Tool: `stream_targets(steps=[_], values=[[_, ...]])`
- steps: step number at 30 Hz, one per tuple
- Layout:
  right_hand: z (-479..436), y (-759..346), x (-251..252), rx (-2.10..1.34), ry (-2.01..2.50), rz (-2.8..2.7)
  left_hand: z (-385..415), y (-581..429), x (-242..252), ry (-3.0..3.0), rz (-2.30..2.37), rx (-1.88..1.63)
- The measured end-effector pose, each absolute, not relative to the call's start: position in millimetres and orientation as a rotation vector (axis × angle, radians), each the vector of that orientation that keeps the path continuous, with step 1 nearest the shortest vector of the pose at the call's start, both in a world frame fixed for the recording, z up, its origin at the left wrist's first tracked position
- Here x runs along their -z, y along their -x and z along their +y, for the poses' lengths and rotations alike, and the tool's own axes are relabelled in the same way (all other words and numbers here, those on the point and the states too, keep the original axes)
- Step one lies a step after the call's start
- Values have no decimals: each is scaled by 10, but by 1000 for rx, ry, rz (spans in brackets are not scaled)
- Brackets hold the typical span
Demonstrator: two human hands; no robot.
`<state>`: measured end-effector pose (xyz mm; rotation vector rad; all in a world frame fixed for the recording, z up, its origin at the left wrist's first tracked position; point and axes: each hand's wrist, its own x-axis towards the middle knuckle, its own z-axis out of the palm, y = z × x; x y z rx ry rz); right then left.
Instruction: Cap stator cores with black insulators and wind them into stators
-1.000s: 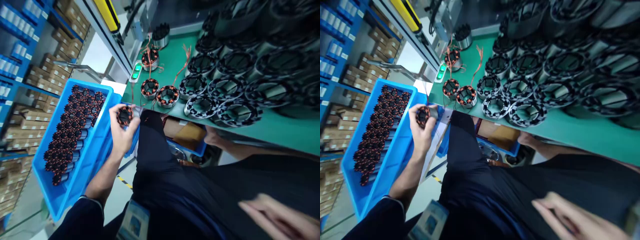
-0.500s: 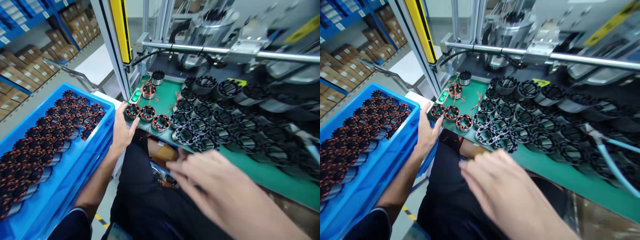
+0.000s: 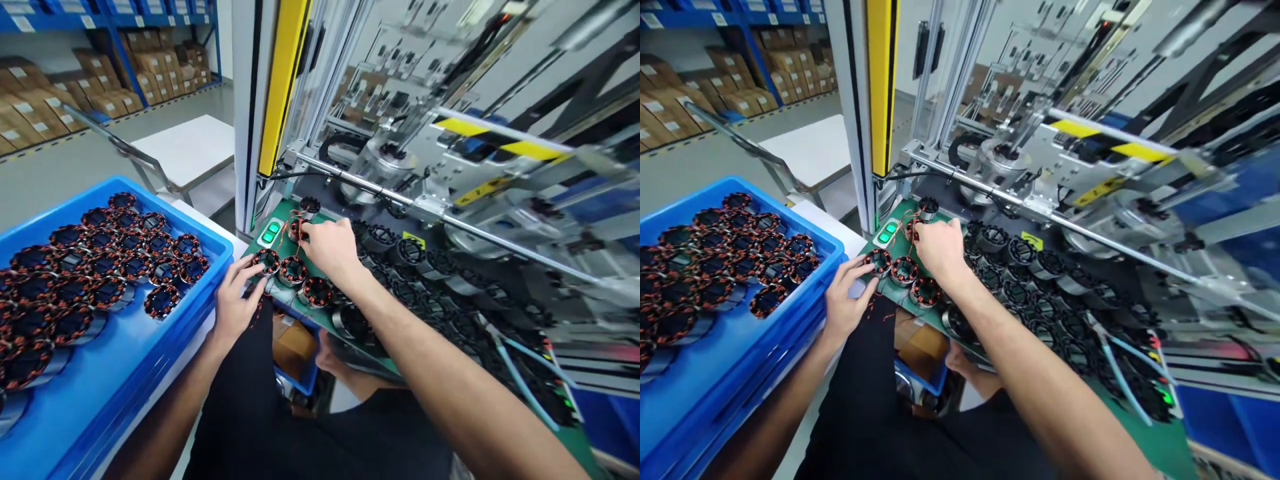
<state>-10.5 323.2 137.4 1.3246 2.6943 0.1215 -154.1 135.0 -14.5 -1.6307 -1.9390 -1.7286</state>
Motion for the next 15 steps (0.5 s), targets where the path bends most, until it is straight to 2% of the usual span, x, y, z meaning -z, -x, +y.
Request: stream_targets(steps=[5, 8, 10, 12, 15], values=[[2843, -343, -1748, -272, -1422, 2752, 1385, 1562, 207, 1611, -1916, 1725], [2419, -779, -2001, -278, -1298, 3041, 1340, 1583, 118, 1647, -1959, 1689], [2100, -1073, -2133, -119, -1067, 3293, 1194, 1546, -59, 1686, -1992, 1674], [1805, -1323, -2234, 183, -803, 3367, 954, 1447, -330, 1873, -2012, 1786], [1512, -1592, -2274, 480, -481, 3248, 601, 1223, -776, 2788, -1883, 2111]])
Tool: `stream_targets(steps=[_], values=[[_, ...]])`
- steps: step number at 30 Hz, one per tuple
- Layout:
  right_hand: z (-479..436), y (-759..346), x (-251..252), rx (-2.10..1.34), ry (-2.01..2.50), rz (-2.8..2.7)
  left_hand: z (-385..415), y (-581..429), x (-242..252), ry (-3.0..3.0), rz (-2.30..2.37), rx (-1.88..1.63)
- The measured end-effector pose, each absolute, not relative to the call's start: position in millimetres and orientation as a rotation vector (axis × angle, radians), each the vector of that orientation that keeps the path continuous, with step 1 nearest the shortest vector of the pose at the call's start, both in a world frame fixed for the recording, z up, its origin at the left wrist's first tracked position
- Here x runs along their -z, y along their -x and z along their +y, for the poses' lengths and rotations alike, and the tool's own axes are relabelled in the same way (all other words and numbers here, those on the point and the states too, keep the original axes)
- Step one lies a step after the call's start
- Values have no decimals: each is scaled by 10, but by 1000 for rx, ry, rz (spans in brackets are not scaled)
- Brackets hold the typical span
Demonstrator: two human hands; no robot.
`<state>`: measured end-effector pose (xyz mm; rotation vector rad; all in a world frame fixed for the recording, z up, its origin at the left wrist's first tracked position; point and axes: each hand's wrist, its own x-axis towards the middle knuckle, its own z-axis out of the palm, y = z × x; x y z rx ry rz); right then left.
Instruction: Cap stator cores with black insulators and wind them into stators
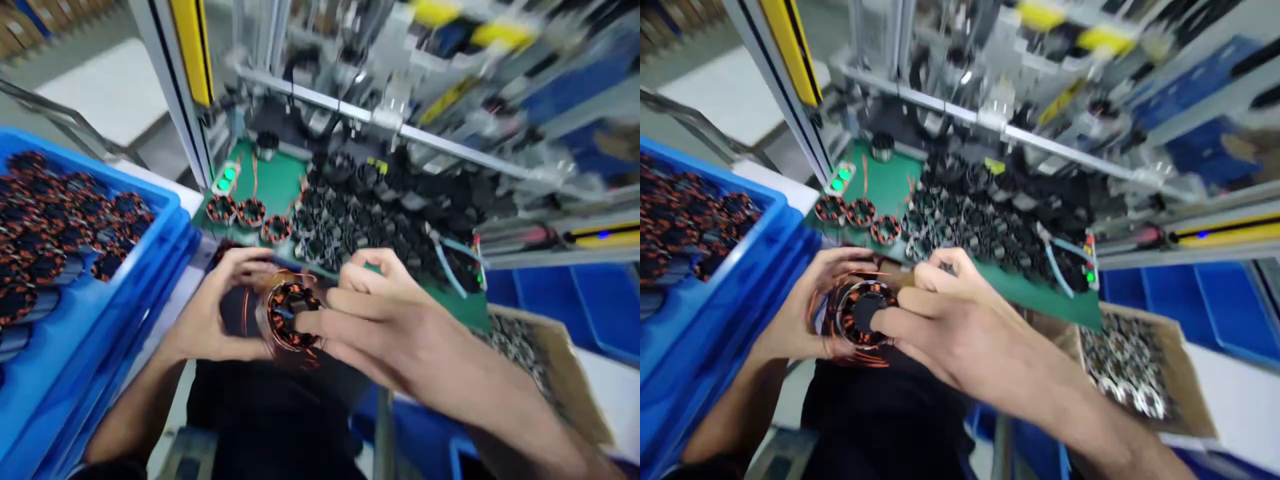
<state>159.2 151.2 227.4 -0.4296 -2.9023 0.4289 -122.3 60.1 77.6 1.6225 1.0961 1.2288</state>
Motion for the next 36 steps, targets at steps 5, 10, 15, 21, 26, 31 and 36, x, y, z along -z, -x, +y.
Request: stream_targets(steps=[5, 10, 15, 21, 26, 31, 36], values=[[1299, -1964, -1884, -616, 471, -2871, 415, 809, -923, -1608, 793, -923], [1025, -2329, -1523, -994, 760, -2550, 385, 490, -771, -1518, 954, -1016], [690, -2497, -1292, -1119, 967, -2269, 457, 286, -820, -1402, 918, -1064], [440, -2554, -1250, -990, 1147, -2054, 487, 168, -776, -1453, 939, -918], [413, -2629, -1380, -1009, 1158, -2037, 521, 108, -800, -1338, 982, -860], [347, -2651, -1366, -849, 1207, -2147, 497, 93, -799, -1435, 986, -890], [343, -2756, -1196, -860, 1007, -2160, 456, 47, -757, -1566, 1210, -1013]])
